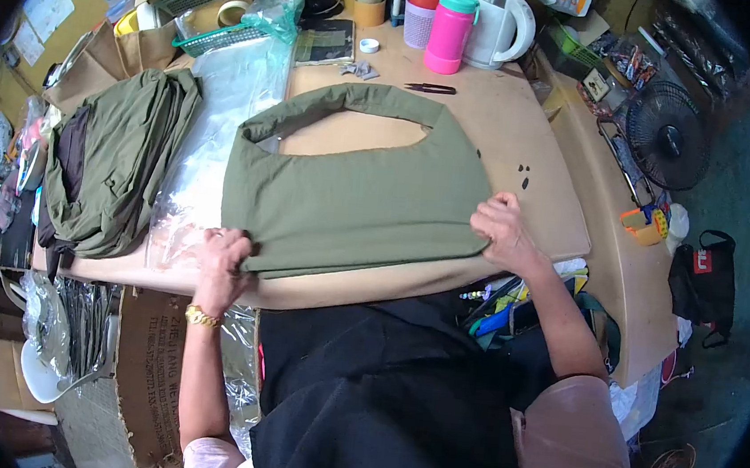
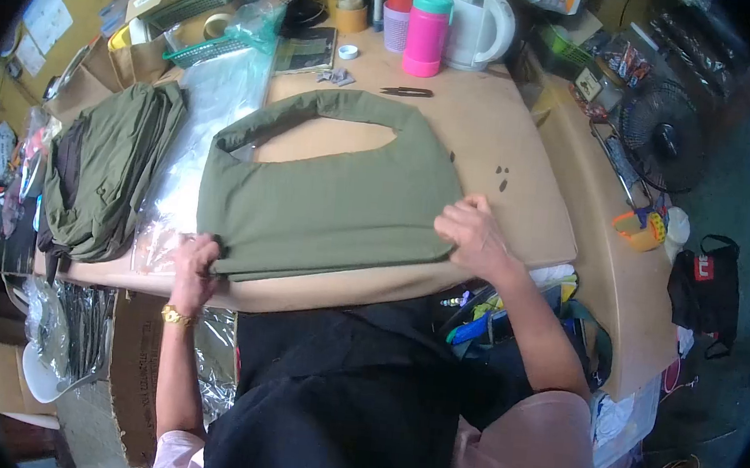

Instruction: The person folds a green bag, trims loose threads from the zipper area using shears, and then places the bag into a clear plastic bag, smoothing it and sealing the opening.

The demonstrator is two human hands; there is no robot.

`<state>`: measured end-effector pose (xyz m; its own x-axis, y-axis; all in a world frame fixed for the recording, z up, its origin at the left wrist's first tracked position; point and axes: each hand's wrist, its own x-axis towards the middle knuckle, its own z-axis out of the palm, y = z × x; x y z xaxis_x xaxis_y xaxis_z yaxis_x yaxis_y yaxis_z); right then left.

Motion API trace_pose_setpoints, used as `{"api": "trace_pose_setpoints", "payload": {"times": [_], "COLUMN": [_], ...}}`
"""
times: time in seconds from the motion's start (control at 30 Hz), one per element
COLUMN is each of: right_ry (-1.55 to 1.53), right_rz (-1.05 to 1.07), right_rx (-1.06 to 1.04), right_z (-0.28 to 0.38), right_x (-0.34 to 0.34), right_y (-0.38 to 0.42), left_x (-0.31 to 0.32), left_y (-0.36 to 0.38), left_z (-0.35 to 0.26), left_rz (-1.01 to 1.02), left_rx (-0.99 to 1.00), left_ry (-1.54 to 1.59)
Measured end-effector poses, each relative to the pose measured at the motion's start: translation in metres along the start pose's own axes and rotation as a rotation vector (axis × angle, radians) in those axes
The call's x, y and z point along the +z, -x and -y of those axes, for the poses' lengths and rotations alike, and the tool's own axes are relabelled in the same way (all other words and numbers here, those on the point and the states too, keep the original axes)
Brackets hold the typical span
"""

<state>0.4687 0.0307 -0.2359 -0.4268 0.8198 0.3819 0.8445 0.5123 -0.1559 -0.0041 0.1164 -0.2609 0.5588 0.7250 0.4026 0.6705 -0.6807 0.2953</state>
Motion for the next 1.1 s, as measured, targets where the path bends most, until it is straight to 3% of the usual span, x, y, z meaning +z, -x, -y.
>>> {"api": "trace_pose_setpoints", "payload": {"times": [0.1,0.17,0.23,0.3,0.43,0.47,0.57,0.6,0.63,0.67,0.7,0.73,0.83,0.9,1.1], "right_ry": [0.005,0.029,-0.123,-0.190,-0.065,-0.103,-0.090,-0.038,-0.030,-0.066,-0.108,-0.201,-0.021,0.142,0.110], "right_rz": [-0.074,-0.064,-0.036,-0.097,-0.050,0.021,0.141,0.197,0.190,-0.002,-0.189,-0.235,-0.166,0.010,0.139], "right_rx": [-0.020,-0.003,0.123,0.109,0.091,0.200,0.375,0.445,0.434,0.521,0.613,0.585,0.552,0.512,0.536], "right_z": [0.002,0.001,0.003,0.016,0.022,0.022,0.023,0.026,0.031,0.045,0.061,0.077,0.104,0.090,0.070], "right_x": [0.006,0.000,-0.013,-0.021,-0.018,-0.019,-0.042,-0.054,-0.058,-0.057,-0.052,-0.044,-0.008,0.027,0.046], "right_y": [0.002,0.006,0.002,0.000,0.007,0.008,0.014,0.016,0.010,0.002,-0.005,-0.020,-0.057,-0.063,-0.055], "left_x": [0.005,-0.003,-0.019,-0.034,-0.019,-0.018,-0.054,-0.081,-0.092,-0.094,-0.090,-0.078,-0.013,0.025,0.040], "left_y": [0.001,0.003,-0.003,-0.002,0.004,0.002,-0.003,-0.005,-0.007,-0.006,-0.007,-0.017,-0.046,-0.043,-0.032], "left_z": [-0.003,-0.006,-0.015,-0.036,-0.031,-0.032,-0.050,-0.064,-0.076,-0.094,-0.110,-0.125,-0.141,-0.118,-0.090], "left_rz": [-0.048,0.016,-0.048,-0.086,0.070,0.211,0.155,0.351,0.336,0.254,0.184,0.117,0.019,0.047,0.068], "left_rx": [0.056,-0.024,-0.008,-0.006,0.060,-0.024,-0.117,-0.204,-0.206,-0.231,-0.255,-0.249,-0.250,-0.363,-0.442], "left_ry": [-0.080,-0.040,0.058,0.169,-0.124,-0.126,-0.070,-0.089,-0.091,-0.126,-0.159,-0.132,-0.199,-0.284,-0.281]}}
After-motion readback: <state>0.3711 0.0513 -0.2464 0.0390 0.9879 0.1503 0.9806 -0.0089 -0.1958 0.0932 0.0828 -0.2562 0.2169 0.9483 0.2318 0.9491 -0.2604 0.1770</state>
